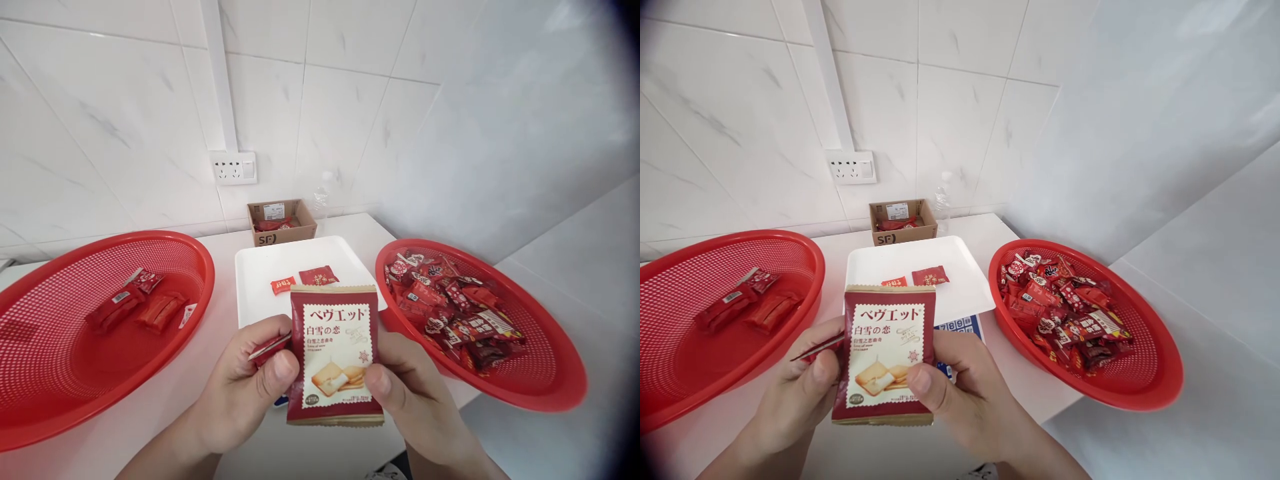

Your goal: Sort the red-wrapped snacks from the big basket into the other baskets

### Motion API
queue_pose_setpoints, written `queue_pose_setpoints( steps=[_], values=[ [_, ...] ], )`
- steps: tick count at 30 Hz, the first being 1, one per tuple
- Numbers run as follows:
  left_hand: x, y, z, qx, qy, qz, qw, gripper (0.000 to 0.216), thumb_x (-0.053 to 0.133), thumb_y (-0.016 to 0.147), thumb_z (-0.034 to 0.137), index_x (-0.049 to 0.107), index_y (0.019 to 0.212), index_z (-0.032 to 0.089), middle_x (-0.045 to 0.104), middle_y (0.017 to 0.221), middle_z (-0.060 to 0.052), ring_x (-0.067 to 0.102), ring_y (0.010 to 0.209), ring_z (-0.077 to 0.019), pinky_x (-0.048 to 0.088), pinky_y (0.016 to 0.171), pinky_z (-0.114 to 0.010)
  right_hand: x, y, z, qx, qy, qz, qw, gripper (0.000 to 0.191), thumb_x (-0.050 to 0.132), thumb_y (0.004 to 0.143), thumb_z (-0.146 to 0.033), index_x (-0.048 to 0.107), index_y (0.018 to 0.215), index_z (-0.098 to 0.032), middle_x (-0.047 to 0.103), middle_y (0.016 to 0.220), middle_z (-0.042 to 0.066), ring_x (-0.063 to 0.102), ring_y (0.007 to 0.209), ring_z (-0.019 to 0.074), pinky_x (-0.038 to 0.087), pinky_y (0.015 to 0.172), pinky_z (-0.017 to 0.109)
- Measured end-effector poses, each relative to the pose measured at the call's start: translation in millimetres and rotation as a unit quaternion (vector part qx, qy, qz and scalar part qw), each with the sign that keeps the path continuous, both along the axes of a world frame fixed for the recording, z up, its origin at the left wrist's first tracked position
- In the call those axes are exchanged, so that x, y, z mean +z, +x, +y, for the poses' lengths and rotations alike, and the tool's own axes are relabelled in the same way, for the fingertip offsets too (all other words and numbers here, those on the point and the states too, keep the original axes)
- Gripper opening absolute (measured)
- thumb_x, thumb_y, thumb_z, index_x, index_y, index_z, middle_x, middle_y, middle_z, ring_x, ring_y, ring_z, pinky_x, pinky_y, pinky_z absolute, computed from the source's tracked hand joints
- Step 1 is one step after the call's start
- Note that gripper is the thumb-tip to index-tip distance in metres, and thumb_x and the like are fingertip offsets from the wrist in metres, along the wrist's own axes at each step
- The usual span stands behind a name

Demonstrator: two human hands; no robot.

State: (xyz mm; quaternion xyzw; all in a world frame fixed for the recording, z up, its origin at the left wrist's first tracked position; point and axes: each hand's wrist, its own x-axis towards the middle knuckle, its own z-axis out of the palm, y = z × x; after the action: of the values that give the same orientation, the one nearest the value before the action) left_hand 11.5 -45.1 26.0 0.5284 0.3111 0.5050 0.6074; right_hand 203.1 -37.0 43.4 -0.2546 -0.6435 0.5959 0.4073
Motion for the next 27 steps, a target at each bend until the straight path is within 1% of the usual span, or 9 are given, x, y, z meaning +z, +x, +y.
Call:
queue_pose_setpoints(
  steps=[2, 4, 9, 12, 14, 17, 22, 27],
  values=[
    [-3.6, -1.4, -1.3, 0.003, -0.002, -0.010, 1.000, 0.040, 0.058, 0.077, 0.056, 0.064, 0.076, 0.017, 0.062, 0.066, -0.005, 0.053, 0.057, -0.0150, 0.045, 0.052, -0.025, -1.2, 0.3, 0.1, -0.006, 0.001, 0.007, 1.000, 0.039, 0.049, 0.088, -0.048, 0.067, 0.112, -0.023, 0.071, 0.101, 0.007, 0.066, 0.095, 0.0263, 0.056, 0.079, 0.039],
    [-2.3, -1.1, -1.5, -0.006, 0.000, -0.011, 1.000, 0.039, 0.058, 0.077, 0.055, 0.063, 0.076, 0.017, 0.062, 0.068, -0.005, 0.053, 0.058, -0.0153, 0.044, 0.053, -0.026, -1.5, 0.5, 0.2, -0.011, 0.003, 0.004, 1.000, 0.039, 0.049, 0.088, -0.048, 0.067, 0.112, -0.023, 0.072, 0.101, 0.007, 0.066, 0.095, 0.0261, 0.056, 0.080, 0.039],
    [14.8, 3.6, 0.6, -0.052, -0.003, -0.018, 0.998, 0.035, 0.064, 0.075, 0.051, 0.064, 0.081, 0.017, 0.066, 0.073, -0.006, 0.057, 0.062, -0.0164, 0.046, 0.056, -0.026, -1.9, 1.2, -0.6, -0.018, 0.006, -0.003, 1.000, 0.040, 0.049, 0.087, -0.049, 0.067, 0.112, -0.022, 0.072, 0.099, 0.008, 0.066, 0.095, 0.0270, 0.057, 0.079, 0.039],
    [23.4, 5.6, 1.7, -0.078, -0.018, -0.031, 0.996, 0.031, 0.068, 0.073, 0.046, 0.065, 0.083, 0.017, 0.069, 0.078, -0.006, 0.062, 0.069, -0.0188, 0.050, 0.063, -0.028, -2.5, 1.0, -1.8, -0.022, -0.002, 0.001, 1.000, 0.041, 0.051, 0.087, -0.048, 0.066, 0.113, -0.021, 0.072, 0.098, 0.008, 0.066, 0.094, 0.0269, 0.056, 0.078, 0.038],
    [25.9, 6.1, 2.1, -0.086, -0.020, -0.041, 0.995, 0.028, 0.069, 0.074, 0.043, 0.065, 0.085, 0.018, 0.070, 0.081, -0.006, 0.064, 0.074, -0.0202, 0.051, 0.068, -0.030, -2.4, 0.4, -2.3, -0.020, -0.008, 0.008, 1.000, 0.041, 0.051, 0.087, -0.049, 0.066, 0.114, -0.022, 0.072, 0.100, 0.008, 0.066, 0.095, 0.0266, 0.056, 0.078, 0.038],
    [26.2, 5.9, 2.6, -0.086, -0.016, -0.043, 0.995, 0.026, 0.068, 0.075, 0.041, 0.066, 0.085, 0.017, 0.071, 0.082, -0.006, 0.064, 0.076, -0.0211, 0.052, 0.069, -0.031, -2.3, 0.5, -2.5, -0.016, -0.011, 0.009, 1.000, 0.041, 0.050, 0.087, -0.049, 0.066, 0.114, -0.023, 0.071, 0.102, 0.007, 0.065, 0.097, 0.0267, 0.055, 0.079, 0.037],
    [25.0, 5.0, 1.6, -0.076, -0.008, -0.032, 0.997, 0.027, 0.068, 0.075, 0.041, 0.066, 0.084, 0.016, 0.071, 0.083, -0.008, 0.064, 0.075, -0.0214, 0.053, 0.067, -0.031, -4.7, 3.6, -2.6, -0.033, -0.004, -0.015, 0.999, 0.042, 0.050, 0.086, -0.050, 0.066, 0.114, -0.023, 0.072, 0.098, 0.007, 0.064, 0.100, 0.0284, 0.056, 0.077, 0.036],
    [24.7, 4.9, 0.5, -0.079, -0.005, -0.038, 0.996, 0.025, 0.068, 0.075, 0.039, 0.067, 0.086, 0.016, 0.071, 0.085, -0.007, 0.064, 0.077, -0.0211, 0.053, 0.069, -0.031, -4.5, 4.4, -3.1, -0.031, -0.002, -0.017, 0.999, 0.042, 0.050, 0.087, -0.049, 0.065, 0.115, -0.023, 0.072, 0.097, 0.007, 0.065, 0.098, 0.0283, 0.056, 0.077, 0.037]
  ],
)
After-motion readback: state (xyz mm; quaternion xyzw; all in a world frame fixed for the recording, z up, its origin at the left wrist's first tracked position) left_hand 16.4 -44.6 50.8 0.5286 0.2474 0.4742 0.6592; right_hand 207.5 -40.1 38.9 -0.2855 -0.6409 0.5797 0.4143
